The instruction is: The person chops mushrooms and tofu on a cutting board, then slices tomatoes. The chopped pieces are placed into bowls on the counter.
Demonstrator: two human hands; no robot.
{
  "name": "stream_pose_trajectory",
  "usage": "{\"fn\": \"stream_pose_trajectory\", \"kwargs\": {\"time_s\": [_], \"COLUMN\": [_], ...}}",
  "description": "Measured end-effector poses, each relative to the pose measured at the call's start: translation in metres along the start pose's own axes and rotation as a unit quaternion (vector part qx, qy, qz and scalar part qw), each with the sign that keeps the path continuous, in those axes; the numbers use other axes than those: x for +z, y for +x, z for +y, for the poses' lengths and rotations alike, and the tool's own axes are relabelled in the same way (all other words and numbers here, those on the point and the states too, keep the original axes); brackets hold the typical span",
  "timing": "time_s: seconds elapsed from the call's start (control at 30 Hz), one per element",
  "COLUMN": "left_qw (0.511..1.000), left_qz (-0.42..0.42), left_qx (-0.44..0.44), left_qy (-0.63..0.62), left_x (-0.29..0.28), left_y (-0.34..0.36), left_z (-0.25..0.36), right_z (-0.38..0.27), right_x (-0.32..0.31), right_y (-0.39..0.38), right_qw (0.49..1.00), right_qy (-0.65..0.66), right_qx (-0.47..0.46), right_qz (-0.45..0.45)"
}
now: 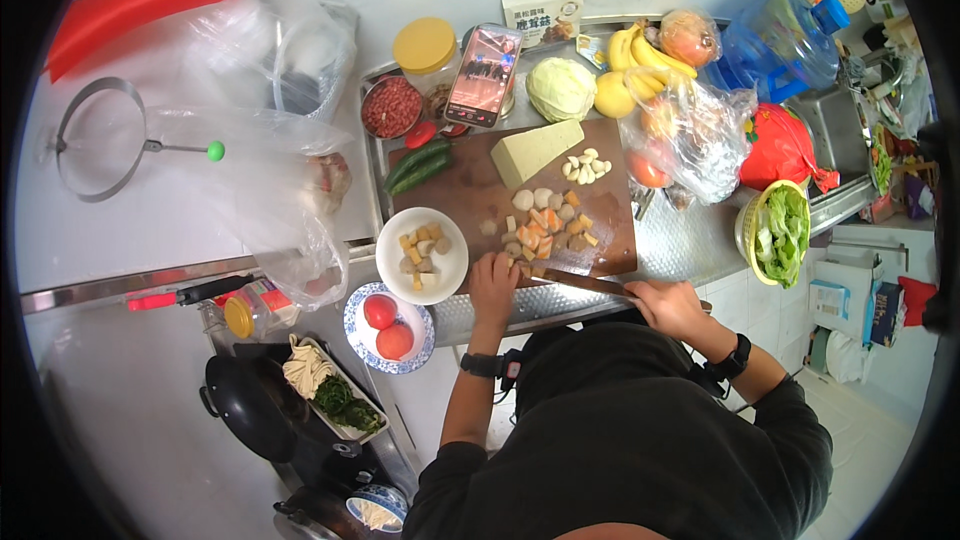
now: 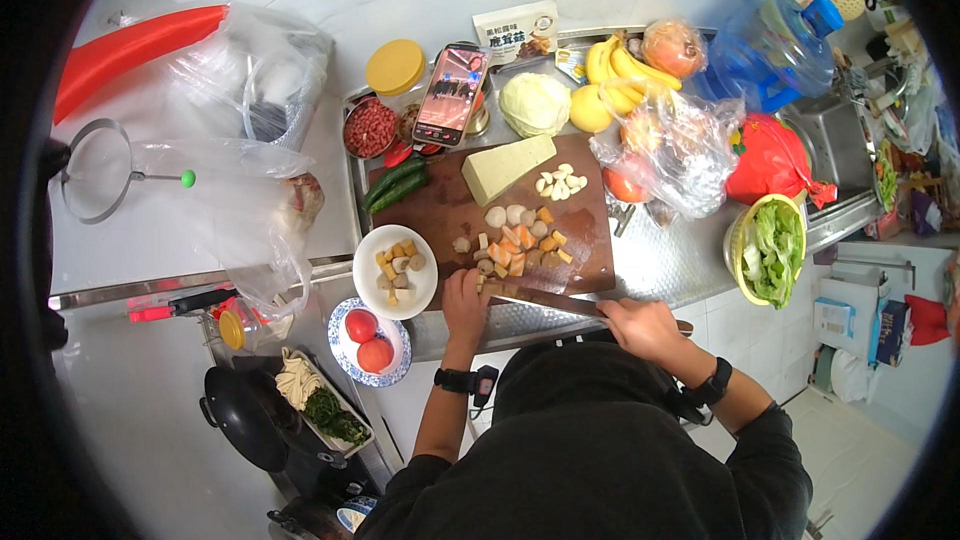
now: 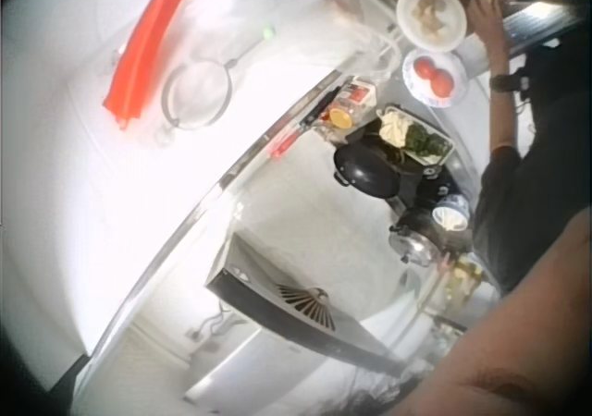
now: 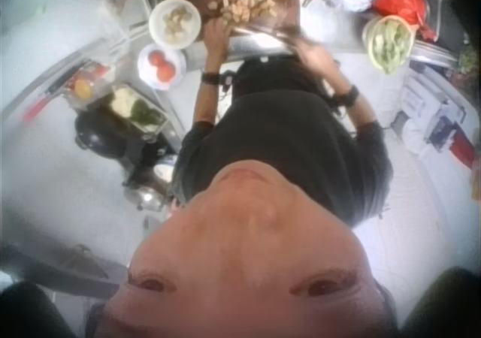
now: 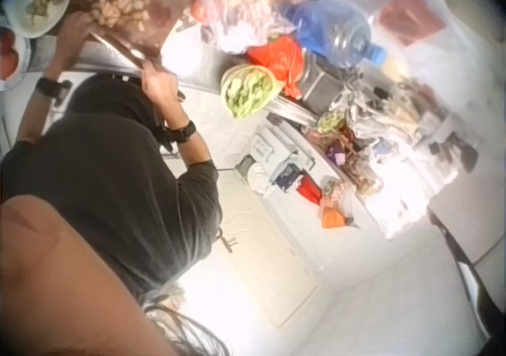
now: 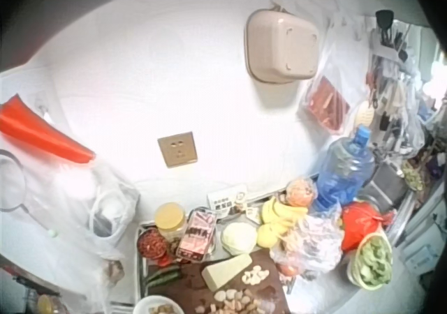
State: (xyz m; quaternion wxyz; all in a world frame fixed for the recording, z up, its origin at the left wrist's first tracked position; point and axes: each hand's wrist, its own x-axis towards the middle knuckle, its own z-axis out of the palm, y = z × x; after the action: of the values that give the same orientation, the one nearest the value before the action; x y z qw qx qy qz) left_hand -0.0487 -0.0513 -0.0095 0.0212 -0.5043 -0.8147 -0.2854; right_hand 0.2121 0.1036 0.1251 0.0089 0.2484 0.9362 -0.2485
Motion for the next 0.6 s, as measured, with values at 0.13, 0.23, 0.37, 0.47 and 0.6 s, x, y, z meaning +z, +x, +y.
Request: {"fn": "stream_pose_trajectory", "kwargs": {"time_s": [0.13,0.23,0.37,0.47,0.6], "left_qw": [1.000,1.000,0.998,0.991,0.978], "left_qz": [0.002,0.011,0.027,0.106,0.120], "left_qx": [0.002,0.000,0.010,0.065,-0.112], "left_qy": [0.001,-0.009,-0.047,0.041,0.128], "left_x": [0.001,-0.008,-0.042,-0.080,-0.109], "left_y": [0.001,0.003,0.005,0.014,0.049], "left_z": [-0.008,-0.002,0.021,0.021,-0.009], "right_z": [0.011,0.021,0.035,0.050,0.066], "right_x": [-0.006,-0.013,-0.018,-0.018,-0.010], "right_y": [-0.003,-0.003,0.003,0.011,0.025], "right_qw": [0.998,0.994,0.988,0.983,0.976], "right_qy": [0.035,0.059,0.088,0.129,0.179], "right_qx": [0.037,0.066,0.104,0.120,0.118], "right_qz": [0.035,0.059,0.073,0.055,0.032]}}
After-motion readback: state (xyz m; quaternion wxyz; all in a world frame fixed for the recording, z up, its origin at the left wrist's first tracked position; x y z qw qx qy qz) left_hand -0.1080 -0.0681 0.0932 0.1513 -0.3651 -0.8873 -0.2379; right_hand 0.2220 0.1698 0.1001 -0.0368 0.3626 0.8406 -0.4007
